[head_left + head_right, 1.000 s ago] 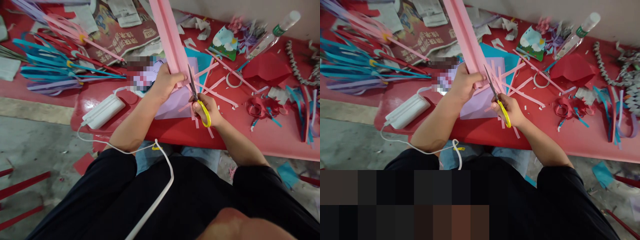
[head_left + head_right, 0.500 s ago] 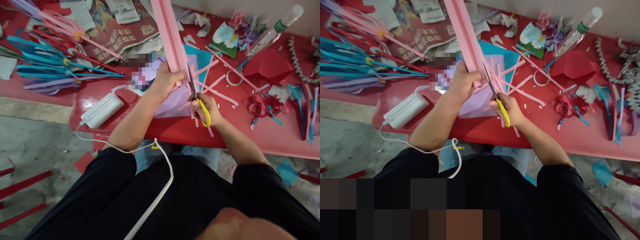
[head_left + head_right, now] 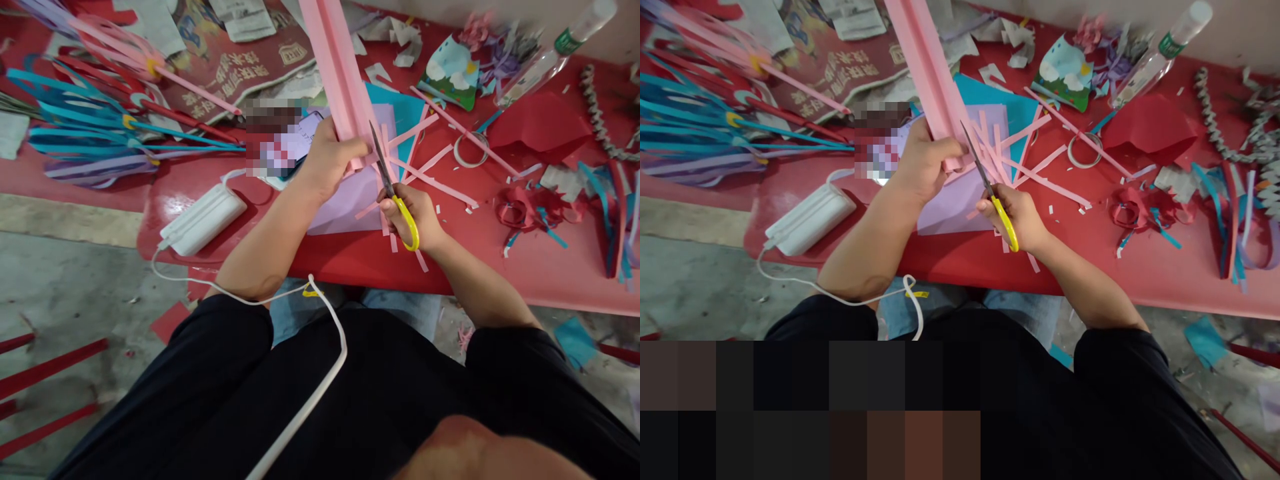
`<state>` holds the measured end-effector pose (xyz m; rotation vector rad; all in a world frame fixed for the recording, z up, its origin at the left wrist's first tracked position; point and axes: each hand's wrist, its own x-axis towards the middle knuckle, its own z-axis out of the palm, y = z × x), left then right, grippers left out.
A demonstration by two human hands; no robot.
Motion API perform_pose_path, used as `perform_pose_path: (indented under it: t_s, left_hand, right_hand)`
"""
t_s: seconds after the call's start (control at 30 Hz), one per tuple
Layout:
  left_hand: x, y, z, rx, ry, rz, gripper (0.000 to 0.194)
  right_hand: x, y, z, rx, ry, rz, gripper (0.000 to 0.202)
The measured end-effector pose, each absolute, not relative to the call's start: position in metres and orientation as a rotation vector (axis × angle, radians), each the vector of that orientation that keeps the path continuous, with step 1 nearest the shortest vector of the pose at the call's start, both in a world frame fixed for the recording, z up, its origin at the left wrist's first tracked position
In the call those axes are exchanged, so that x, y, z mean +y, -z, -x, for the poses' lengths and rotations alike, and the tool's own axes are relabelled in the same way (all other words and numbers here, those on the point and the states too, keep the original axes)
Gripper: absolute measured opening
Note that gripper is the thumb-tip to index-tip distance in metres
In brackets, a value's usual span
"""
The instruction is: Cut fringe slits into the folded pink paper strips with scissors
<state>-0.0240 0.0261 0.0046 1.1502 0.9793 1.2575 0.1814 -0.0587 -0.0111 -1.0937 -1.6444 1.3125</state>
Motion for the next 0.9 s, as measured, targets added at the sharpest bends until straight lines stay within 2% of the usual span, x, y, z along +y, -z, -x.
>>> perform_pose_path:
  t_s: [0.33,0.53,0.7,0.9]
  left_hand:
    - [0.029,-0.007,0.025,0.952,-1.277,-1.109,0.031]
    - [0.023,-0.02,0.027,0.916,-1.222,-1.061,0.02]
    - [0.022,-0.017,0.028,0.904,-1.189,-1.114,0.015]
    - [0.022,-0.003,0.025,0.88,-1.115,-1.128,0.022]
  right_hand:
    - [-0.058,-0.003,-0.178,-1.657,-1.223,1.181,0.071]
    - [-0.055,0.005,-0.182,-1.665,-1.313,1.119,0.075]
    - [-0.054,0.012,-0.186,-1.774,-1.442,1.008,0.092]
    - [-0.053,0.008,-0.188,-1.874,-1.311,0.979,0.088]
